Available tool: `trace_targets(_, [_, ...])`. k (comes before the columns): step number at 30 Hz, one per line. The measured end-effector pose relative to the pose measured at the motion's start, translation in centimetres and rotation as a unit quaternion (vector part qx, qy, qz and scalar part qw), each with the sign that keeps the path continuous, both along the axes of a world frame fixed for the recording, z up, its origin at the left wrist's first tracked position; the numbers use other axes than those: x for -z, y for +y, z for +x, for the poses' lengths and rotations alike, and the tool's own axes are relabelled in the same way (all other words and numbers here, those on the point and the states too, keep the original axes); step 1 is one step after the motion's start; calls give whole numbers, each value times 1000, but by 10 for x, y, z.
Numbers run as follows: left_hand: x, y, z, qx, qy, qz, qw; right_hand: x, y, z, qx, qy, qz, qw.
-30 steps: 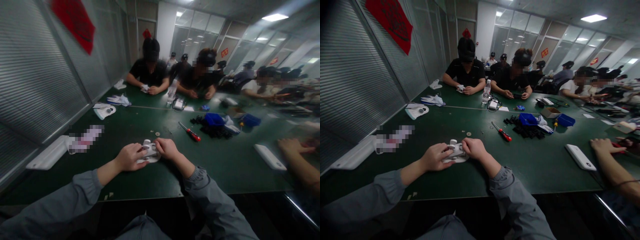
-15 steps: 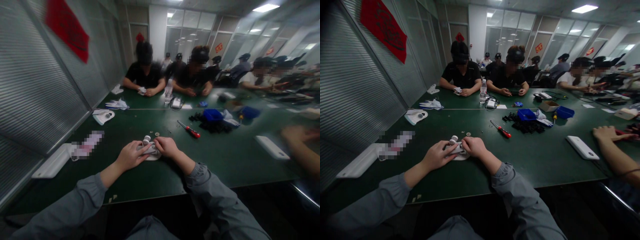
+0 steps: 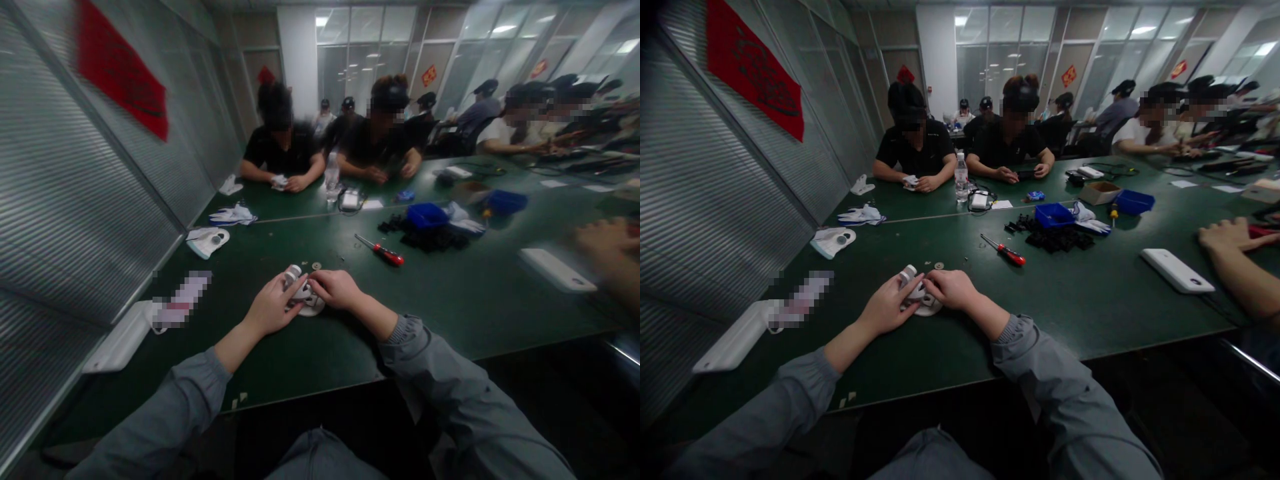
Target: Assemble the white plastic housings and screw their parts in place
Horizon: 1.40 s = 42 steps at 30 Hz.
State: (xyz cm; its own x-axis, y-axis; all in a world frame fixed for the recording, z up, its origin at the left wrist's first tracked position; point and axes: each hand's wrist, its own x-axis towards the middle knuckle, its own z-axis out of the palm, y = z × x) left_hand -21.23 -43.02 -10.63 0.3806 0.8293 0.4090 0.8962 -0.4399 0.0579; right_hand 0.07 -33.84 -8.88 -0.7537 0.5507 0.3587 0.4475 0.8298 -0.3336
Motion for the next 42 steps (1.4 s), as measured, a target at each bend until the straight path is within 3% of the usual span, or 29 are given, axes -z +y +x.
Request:
trace_targets(11, [5,2,2,-3,7,5,1000,0,3,2,-2,13,-2,1000])
trace_targets(15, [4,1,1,-8,-2,-15,1000,2,11,4,48,35,-3,998])
trace_targets(21, [0,-1,-8,-40,-140,-63,987,16,31,6,98,-1,9,995])
trace_targets(29, [7,2,-22,-42,-402,-107,908,30,37,4,32,-48,-4,998])
trace_targets(34, [15,4,-24,-25,-563,-160,810,24,31,2,15,-57,19,998])
trace_targets(39, [16,2,-19,-4,-629,-229,742,26,32,2,32,-72,33,996])
trace_targets(42, [12,0,-17,18,-638,-255,726,28,33,2,30,-81,21,996])
